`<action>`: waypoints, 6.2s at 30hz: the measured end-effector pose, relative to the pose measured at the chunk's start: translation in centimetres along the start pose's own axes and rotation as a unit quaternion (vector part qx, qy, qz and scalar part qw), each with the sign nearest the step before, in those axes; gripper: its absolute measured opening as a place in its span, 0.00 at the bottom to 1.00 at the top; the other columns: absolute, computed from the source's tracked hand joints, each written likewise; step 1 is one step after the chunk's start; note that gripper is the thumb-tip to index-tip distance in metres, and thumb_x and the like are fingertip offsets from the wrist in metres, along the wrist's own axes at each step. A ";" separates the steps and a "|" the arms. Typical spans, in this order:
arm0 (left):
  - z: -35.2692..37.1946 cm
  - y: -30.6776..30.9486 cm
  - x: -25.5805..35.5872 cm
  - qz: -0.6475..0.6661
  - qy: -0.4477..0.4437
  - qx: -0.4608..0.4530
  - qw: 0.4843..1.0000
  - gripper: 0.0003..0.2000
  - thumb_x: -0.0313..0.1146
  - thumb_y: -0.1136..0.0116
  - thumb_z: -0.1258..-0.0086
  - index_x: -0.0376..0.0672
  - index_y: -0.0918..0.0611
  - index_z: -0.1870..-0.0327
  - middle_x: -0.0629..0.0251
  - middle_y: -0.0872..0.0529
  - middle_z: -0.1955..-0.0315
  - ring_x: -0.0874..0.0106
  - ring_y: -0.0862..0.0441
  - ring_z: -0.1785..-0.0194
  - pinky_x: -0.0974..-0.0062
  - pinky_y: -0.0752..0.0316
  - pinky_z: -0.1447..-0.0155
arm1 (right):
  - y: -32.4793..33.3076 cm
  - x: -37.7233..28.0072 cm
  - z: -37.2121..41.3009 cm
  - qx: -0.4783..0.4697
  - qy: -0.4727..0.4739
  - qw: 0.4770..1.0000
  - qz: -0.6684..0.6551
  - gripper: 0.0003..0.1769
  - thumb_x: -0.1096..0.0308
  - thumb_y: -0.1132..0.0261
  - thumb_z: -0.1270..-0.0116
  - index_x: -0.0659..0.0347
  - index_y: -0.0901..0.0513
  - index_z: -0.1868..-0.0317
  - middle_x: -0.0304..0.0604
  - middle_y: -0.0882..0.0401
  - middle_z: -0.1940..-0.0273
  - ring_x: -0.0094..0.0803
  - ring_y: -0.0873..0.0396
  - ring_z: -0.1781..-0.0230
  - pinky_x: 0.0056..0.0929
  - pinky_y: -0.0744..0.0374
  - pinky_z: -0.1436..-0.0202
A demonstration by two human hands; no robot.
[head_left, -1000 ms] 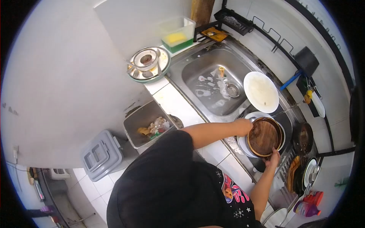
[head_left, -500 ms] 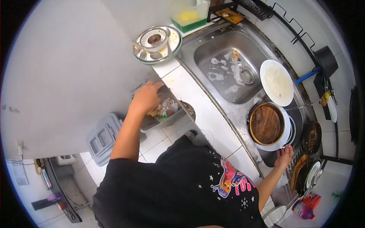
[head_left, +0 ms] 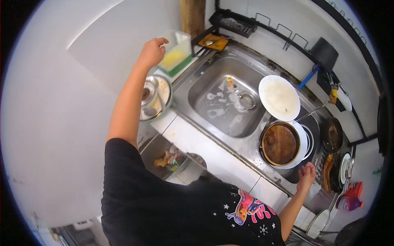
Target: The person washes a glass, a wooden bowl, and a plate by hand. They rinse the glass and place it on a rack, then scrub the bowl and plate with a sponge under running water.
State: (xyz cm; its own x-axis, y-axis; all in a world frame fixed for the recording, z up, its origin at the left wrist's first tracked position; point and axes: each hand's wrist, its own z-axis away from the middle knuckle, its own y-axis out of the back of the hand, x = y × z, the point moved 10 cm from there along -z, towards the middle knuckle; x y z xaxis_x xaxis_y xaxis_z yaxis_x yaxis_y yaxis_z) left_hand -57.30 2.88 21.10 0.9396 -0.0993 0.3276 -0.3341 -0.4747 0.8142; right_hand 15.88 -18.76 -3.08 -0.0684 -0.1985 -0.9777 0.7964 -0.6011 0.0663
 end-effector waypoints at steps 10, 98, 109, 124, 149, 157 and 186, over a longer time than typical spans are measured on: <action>-8.2 -22.0 -15.0 -0.071 0.054 -0.485 0.870 0.23 0.34 0.40 0.43 0.44 0.24 0.44 0.59 0.18 0.59 0.65 0.21 0.59 0.62 0.25 0.56 | 4.0 -2.4 7.3 0.121 -0.005 0.992 0.033 0.08 0.62 0.40 0.35 0.53 0.25 0.58 0.31 0.24 0.61 0.24 0.23 0.61 0.25 0.28 0.61; 25.4 -40.2 36.7 0.623 0.268 -0.298 0.672 0.24 0.30 0.45 0.35 0.41 0.31 0.37 0.57 0.26 0.43 0.68 0.28 0.43 0.76 0.35 0.39 | -12.0 1.6 -0.7 -0.458 0.270 0.569 0.627 0.12 0.75 0.40 0.48 0.57 0.17 0.62 0.51 0.22 0.56 0.44 0.24 0.52 0.36 0.26 0.46; 26.4 -41.3 36.9 0.651 0.317 -0.333 0.604 0.22 0.39 0.51 0.29 0.48 0.34 0.35 0.63 0.23 0.49 0.71 0.22 0.53 0.71 0.23 0.58 | -14.7 0.2 -10.0 -0.098 0.312 0.806 0.494 0.11 0.73 0.45 0.41 0.61 0.28 0.56 0.57 0.33 0.58 0.52 0.23 0.60 0.44 0.23 0.57; 26.6 -39.7 38.5 0.636 0.315 -0.409 0.573 0.25 0.46 0.51 0.29 0.47 0.36 0.34 0.60 0.28 0.45 0.68 0.29 0.44 0.70 0.31 0.43 | -16.4 2.4 -6.6 -0.054 0.243 0.951 0.183 0.25 0.78 0.38 0.50 0.62 0.33 0.49 0.56 0.28 0.50 0.48 0.29 0.46 0.37 0.31 0.44; 25.6 -40.8 37.0 0.634 0.287 -0.326 0.640 0.24 0.26 0.46 0.36 0.42 0.31 0.37 0.62 0.21 0.51 0.72 0.23 0.52 0.75 0.28 0.50 | -14.8 2.7 -7.1 -0.066 0.411 0.785 0.459 0.12 0.76 0.46 0.43 0.62 0.20 0.59 0.56 0.28 0.57 0.51 0.29 0.52 0.40 0.29 0.46; 24.5 -39.5 37.0 0.609 0.240 -0.285 0.700 0.24 0.27 0.46 0.35 0.38 0.32 0.37 0.58 0.23 0.47 0.70 0.26 0.47 0.76 0.33 0.42 | -17.0 2.9 0.7 -0.447 0.269 0.754 0.399 0.14 0.76 0.37 0.53 0.62 0.18 0.63 0.54 0.27 0.58 0.49 0.27 0.51 0.39 0.28 0.49; 25.1 -39.4 38.1 0.587 0.175 -0.330 0.719 0.25 0.36 0.43 0.34 0.43 0.32 0.36 0.58 0.22 0.49 0.71 0.25 0.49 0.77 0.31 0.45 | -17.3 2.3 -3.6 -0.145 0.340 0.872 0.322 0.26 0.64 0.36 0.47 0.64 0.30 0.48 0.59 0.31 0.50 0.56 0.31 0.50 0.44 0.30 0.45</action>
State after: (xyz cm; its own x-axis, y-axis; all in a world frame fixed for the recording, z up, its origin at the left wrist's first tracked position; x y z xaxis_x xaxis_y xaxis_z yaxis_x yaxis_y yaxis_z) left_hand -6.50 -4.17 -10.50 -0.0554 0.1878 0.9806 -0.9520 0.2863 -0.1086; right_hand 4.08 -6.05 -7.17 0.7420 0.1407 -0.6555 0.6635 -0.2941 0.6879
